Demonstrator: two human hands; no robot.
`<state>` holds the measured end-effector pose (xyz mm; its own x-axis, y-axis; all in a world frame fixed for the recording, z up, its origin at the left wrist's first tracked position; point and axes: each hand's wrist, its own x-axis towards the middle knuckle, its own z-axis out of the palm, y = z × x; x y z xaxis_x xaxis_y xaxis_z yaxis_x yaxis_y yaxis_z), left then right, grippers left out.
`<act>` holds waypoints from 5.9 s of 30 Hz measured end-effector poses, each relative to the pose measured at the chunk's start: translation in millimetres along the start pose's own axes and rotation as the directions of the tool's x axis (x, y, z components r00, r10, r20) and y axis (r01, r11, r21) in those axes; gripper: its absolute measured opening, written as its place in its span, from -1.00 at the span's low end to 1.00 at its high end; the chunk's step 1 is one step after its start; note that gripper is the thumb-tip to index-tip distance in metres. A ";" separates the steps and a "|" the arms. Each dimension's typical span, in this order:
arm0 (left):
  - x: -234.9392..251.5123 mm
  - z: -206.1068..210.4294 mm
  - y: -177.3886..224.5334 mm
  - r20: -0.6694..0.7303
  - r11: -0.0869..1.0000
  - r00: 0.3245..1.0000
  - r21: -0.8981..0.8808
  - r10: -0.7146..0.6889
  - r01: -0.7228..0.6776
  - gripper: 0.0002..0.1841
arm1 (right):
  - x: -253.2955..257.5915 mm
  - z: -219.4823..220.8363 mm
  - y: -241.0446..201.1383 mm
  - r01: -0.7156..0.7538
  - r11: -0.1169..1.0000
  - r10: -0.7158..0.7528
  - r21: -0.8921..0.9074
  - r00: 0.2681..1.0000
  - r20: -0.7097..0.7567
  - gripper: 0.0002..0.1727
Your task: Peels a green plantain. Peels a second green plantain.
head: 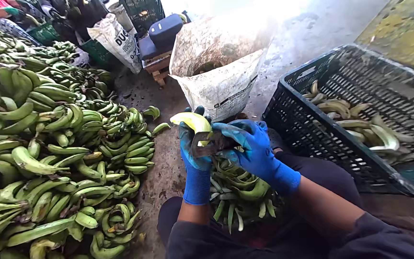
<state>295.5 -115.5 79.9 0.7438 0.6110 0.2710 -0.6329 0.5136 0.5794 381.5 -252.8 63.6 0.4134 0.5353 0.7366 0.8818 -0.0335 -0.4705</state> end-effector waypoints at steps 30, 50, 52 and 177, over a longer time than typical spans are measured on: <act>-14.5 3.4 33.3 -0.014 0.908 0.965 0.335 -0.262 0.251 -0.53 | 32.0 -17.5 38.5 -0.098 0.985 0.110 -0.141 0.990 0.083 -0.44; -17.0 -10.5 11.3 -0.017 0.819 0.989 0.559 -0.146 0.131 -0.46 | 40.9 -12.4 54.6 -0.424 0.895 0.444 -0.138 0.815 0.373 -0.55; -3.9 -15.1 21.2 -0.120 0.949 0.963 0.181 -0.239 0.258 -0.42 | 29.8 -14.4 48.3 -0.229 0.959 0.271 -0.168 0.917 0.294 -0.49; -5.2 -17.8 28.3 0.111 0.692 0.781 0.552 -0.615 0.466 -0.42 | 32.4 -28.5 63.2 -0.149 0.981 0.156 -0.127 0.986 0.052 -0.41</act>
<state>269.9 -93.5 81.2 0.9938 0.0946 -0.0592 0.0273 0.3078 0.9511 457.1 -261.6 71.6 0.5338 0.5667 0.6276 0.8321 -0.2199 -0.5092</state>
